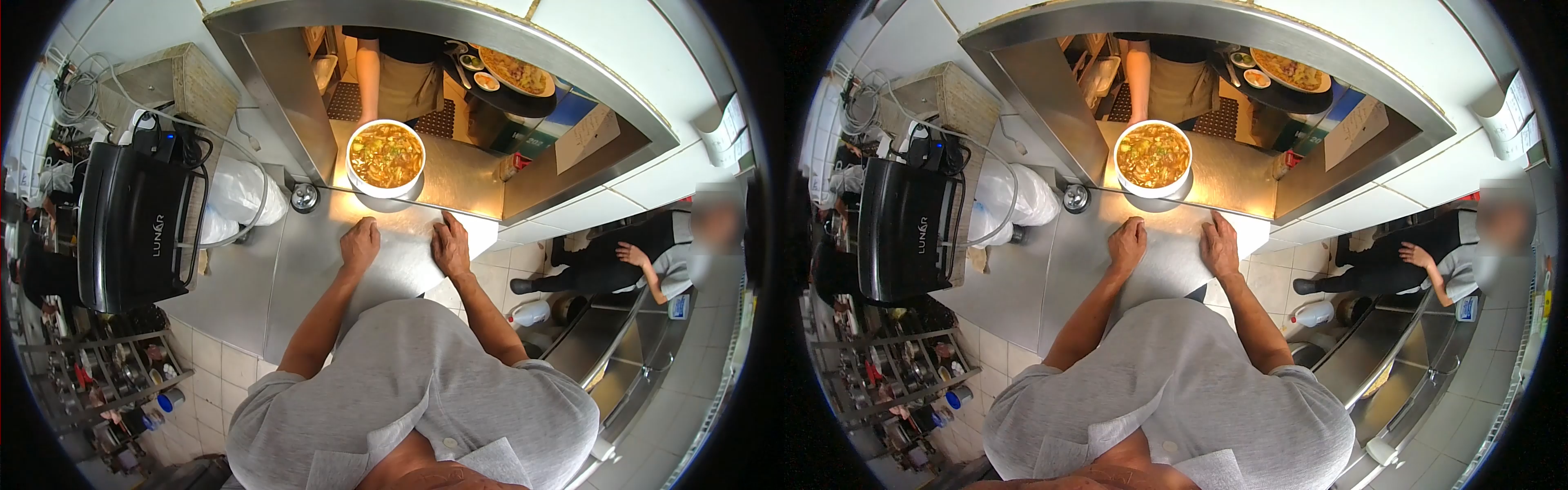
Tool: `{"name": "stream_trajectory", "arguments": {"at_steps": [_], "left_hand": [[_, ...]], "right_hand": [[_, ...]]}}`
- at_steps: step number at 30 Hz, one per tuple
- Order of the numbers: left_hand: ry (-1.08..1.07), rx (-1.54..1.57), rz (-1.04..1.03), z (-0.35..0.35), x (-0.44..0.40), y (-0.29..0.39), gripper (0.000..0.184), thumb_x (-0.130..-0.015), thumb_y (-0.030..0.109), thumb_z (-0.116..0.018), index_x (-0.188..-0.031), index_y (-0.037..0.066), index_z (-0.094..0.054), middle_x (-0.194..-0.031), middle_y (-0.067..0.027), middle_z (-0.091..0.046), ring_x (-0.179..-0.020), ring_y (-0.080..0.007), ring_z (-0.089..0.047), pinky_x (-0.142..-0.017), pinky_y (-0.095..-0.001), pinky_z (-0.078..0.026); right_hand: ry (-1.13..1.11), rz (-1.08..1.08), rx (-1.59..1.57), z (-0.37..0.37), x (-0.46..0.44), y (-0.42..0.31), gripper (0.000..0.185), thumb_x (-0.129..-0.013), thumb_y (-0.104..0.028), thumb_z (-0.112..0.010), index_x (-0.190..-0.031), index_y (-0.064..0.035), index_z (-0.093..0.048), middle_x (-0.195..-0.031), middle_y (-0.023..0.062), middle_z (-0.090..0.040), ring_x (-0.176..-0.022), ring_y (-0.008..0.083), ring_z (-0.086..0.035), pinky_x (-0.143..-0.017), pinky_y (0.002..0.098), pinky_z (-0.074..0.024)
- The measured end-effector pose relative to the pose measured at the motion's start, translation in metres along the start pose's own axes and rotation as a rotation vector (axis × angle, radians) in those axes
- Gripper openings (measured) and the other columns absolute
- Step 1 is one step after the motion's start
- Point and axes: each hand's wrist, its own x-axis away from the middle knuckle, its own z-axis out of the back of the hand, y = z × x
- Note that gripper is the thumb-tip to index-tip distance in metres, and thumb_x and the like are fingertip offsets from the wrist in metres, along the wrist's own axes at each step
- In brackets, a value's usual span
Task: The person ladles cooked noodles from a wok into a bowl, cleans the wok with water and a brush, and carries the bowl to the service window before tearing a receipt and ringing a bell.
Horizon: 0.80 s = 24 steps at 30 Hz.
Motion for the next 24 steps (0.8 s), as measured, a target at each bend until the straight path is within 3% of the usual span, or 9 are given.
{"name": "stream_trajectory", "arguments": {"at_steps": [13,17,20,22,24], "left_hand": [[0.041,0.023,-0.014,-0.003,0.001,0.0,0.011,-0.091,0.016,-0.059,-0.095,0.007,-0.064,-0.086,-0.0136,-0.07,-0.078,-0.0342,-0.068,-0.069,-0.0443,-0.055],[0.097,0.257,0.069,0.011,0.013,0.0,0.007,-0.09,0.01,-0.061,-0.094,0.007,-0.066,-0.083,-0.013,-0.069,-0.072,-0.0336,-0.068,-0.063,-0.0417,-0.054],[0.165,0.278,-0.048,0.092,0.019,0.044,0.011,-0.087,0.005,-0.063,-0.097,0.006,-0.065,-0.081,-0.0126,-0.068,-0.068,-0.0316,-0.066,-0.058,-0.0396,-0.052],[0.431,0.12,-0.361,0.164,0.021,0.08,0.014,-0.085,0.003,-0.065,-0.099,0.002,-0.064,-0.082,-0.0122,-0.067,-0.065,-0.029,-0.065,-0.057,-0.0374,-0.053],[0.548,0.013,-0.473,0.241,0.033,0.097,0.016,-0.084,0.002,-0.059,-0.1,0.001,-0.063,-0.089,-0.0144,-0.065,-0.073,-0.0291,-0.064,-0.061,-0.0385,-0.053]], "right_hand": [[-0.013,-0.003,-0.032,0.003,0.003,0.004,0.025,-0.087,-0.007,-0.065,-0.111,-0.0023,-0.063,-0.134,0.0238,-0.054,-0.122,0.0404,-0.052,-0.104,0.0478,-0.0418],[0.028,0.049,-0.089,0.0,-0.001,0.0,0.029,-0.081,-0.002,-0.064,-0.11,-0.001,-0.064,-0.129,0.0284,-0.055,-0.117,0.0454,-0.054,-0.102,0.0502,-0.0431],[0.047,0.101,-0.063,0.0,0.0,-0.003,0.03,-0.081,0.0,-0.062,-0.11,0.0003,-0.062,-0.129,0.0303,-0.054,-0.116,0.0463,-0.053,-0.101,0.0511,-0.0431],[0.04,0.113,-0.044,-0.002,0.001,-0.004,0.029,-0.083,-0.001,-0.062,-0.111,0.0,-0.062,-0.131,0.0309,-0.053,-0.117,0.0459,-0.054,-0.1,0.0511,-0.0427],[0.031,0.121,-0.039,-0.001,0.003,-0.005,0.029,-0.083,-0.002,-0.062,-0.112,0.0,-0.061,-0.132,0.0313,-0.053,-0.117,0.0464,-0.053,-0.1,0.0521,-0.0418]]}}
